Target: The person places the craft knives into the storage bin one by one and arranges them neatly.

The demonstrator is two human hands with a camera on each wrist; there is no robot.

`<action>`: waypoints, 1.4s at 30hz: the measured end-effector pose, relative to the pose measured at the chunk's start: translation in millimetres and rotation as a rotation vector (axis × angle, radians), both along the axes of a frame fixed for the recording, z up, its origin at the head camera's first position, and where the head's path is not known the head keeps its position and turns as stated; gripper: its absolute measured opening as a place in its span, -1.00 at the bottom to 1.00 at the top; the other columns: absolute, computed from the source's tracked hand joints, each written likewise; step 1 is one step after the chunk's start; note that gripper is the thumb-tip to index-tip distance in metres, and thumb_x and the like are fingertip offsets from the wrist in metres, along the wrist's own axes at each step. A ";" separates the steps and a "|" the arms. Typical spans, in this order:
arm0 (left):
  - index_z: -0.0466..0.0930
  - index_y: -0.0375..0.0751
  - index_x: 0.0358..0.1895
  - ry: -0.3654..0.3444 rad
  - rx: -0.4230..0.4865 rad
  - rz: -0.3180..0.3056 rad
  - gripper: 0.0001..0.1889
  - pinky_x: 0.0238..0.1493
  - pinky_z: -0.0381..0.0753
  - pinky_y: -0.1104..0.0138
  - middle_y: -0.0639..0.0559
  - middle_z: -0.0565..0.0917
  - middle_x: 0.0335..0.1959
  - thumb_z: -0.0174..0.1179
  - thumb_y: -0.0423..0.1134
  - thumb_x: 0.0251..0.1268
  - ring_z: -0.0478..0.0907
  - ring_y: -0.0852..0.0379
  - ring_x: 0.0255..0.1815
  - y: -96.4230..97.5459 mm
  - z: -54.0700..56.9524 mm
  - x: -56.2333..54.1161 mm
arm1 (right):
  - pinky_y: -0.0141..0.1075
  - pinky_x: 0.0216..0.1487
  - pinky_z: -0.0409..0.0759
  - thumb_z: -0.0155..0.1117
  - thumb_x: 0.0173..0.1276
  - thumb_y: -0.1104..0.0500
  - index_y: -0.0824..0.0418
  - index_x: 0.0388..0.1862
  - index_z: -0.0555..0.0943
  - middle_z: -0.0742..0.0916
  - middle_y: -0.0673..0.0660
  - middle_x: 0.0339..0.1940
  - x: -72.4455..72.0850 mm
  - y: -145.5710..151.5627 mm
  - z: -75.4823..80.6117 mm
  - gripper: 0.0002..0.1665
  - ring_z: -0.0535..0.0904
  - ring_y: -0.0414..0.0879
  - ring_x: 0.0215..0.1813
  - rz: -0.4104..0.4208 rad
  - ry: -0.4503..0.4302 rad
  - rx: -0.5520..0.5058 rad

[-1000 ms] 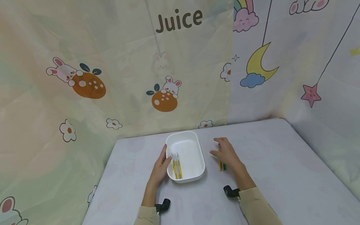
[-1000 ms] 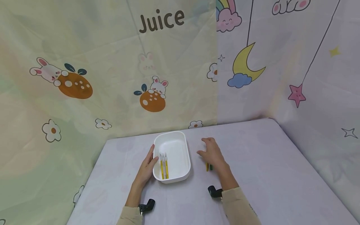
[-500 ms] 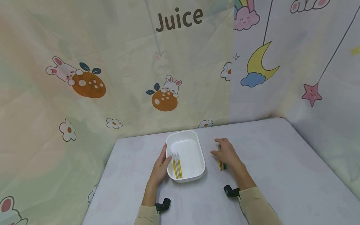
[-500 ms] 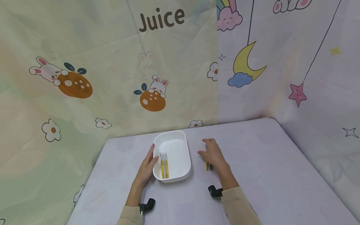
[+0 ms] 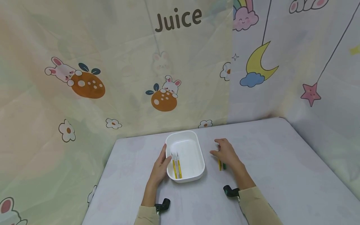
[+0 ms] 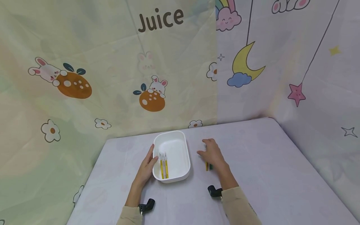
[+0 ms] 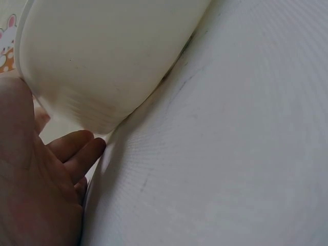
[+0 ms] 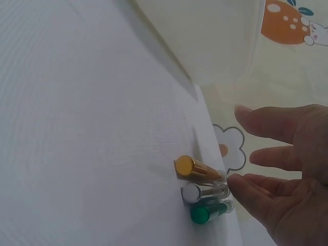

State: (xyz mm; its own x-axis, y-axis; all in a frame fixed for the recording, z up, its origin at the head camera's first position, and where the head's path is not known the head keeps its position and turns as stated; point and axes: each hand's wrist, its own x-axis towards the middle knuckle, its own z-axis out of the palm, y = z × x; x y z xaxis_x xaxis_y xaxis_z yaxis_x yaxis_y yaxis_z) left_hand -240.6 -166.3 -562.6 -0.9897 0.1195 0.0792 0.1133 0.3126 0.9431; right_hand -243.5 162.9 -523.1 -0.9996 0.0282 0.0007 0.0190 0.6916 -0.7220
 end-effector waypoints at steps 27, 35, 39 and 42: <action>0.00 0.31 0.69 0.008 0.005 -0.008 -0.33 0.72 -0.02 0.03 0.41 0.04 0.68 0.03 0.00 0.66 -0.05 0.24 0.73 0.2 0.3 -0.2 | 0.24 0.46 0.46 0.42 0.42 0.07 0.46 0.43 0.47 0.47 0.47 0.45 -4.6 -8.9 -8.5 -0.26 0.41 0.39 0.47 0.021 0.002 0.060; -0.01 0.33 0.69 -0.004 -0.002 0.000 -0.33 0.71 -0.02 0.01 0.41 0.04 0.68 0.01 -0.06 0.67 -0.05 0.23 0.73 -0.1 0.8 -0.2 | 0.25 0.44 0.48 0.46 0.39 0.10 0.51 0.36 0.52 0.51 0.50 0.40 -4.0 -13.1 -8.1 -0.28 0.42 0.42 0.45 0.061 0.028 0.092; -0.02 0.30 0.70 -0.005 -0.002 -0.002 -0.32 0.71 -0.02 0.03 0.40 0.04 0.69 0.02 -0.06 0.66 -0.05 0.23 0.73 0.3 1.6 -0.1 | 0.23 0.44 0.49 0.49 0.36 0.10 0.52 0.35 0.53 0.53 0.50 0.39 -4.3 -16.6 -8.0 -0.27 0.44 0.42 0.44 0.081 0.025 0.112; -0.01 0.28 0.70 -0.008 -0.006 0.002 -0.32 0.72 -0.01 0.05 0.39 0.05 0.69 0.03 -0.06 0.66 -0.04 0.24 0.73 0.8 1.5 -0.7 | 0.24 0.43 0.49 0.50 0.35 0.10 0.53 0.34 0.53 0.55 0.51 0.37 -4.9 -18.4 -10.3 -0.27 0.45 0.42 0.44 0.093 0.032 0.143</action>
